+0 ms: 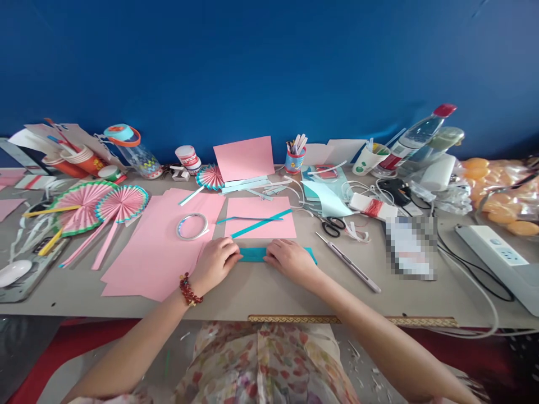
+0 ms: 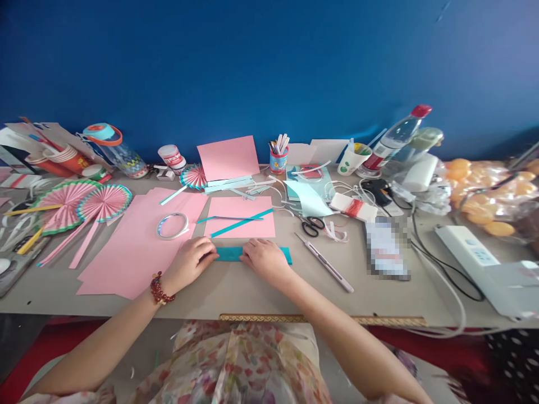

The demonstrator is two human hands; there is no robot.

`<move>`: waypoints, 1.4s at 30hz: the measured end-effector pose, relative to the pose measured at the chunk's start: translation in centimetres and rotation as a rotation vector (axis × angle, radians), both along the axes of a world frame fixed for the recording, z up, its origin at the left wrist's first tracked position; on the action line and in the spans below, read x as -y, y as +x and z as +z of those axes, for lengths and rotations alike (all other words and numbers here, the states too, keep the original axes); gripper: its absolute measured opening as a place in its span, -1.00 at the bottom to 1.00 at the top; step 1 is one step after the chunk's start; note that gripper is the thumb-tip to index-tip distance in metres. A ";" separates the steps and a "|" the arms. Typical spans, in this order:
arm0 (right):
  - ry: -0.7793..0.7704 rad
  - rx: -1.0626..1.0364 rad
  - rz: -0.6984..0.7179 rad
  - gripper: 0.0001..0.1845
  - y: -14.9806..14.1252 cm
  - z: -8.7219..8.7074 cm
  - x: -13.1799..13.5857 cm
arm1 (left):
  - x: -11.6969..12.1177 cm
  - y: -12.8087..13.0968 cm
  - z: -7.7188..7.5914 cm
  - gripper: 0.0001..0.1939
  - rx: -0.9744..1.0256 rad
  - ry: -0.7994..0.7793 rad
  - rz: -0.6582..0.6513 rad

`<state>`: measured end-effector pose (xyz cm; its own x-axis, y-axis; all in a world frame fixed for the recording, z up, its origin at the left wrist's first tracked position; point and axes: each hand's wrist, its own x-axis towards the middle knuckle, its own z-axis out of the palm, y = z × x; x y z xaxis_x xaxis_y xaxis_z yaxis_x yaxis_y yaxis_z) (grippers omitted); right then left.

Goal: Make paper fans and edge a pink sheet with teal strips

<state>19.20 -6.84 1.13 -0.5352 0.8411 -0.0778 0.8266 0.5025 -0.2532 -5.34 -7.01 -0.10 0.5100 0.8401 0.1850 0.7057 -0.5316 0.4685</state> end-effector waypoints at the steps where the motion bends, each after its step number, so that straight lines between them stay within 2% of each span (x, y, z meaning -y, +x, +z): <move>1: -0.008 0.022 -0.008 -0.77 -0.2 0.1 -0.1 | -0.1 0.0 0.0 -0.75 -0.012 0.007 0.008; 9: -0.036 0.161 -0.081 -0.66 -1.8 0.8 -0.5 | -0.7 -0.2 0.0 -0.79 -0.031 -0.023 0.018; 16: -0.137 0.216 -0.099 -0.65 -1.9 1.5 -1.4 | -1.6 -0.6 0.1 -0.76 -0.015 -0.122 -0.010; 22: -0.144 0.227 -0.088 -0.65 -1.9 1.7 -1.6 | -2.3 -0.9 0.4 -0.75 -0.018 -0.180 -0.059; 42: -0.144 0.178 -0.087 -0.67 -1.6 1.5 -1.6 | -2.1 -0.6 0.6 -0.78 -0.082 -0.101 -0.100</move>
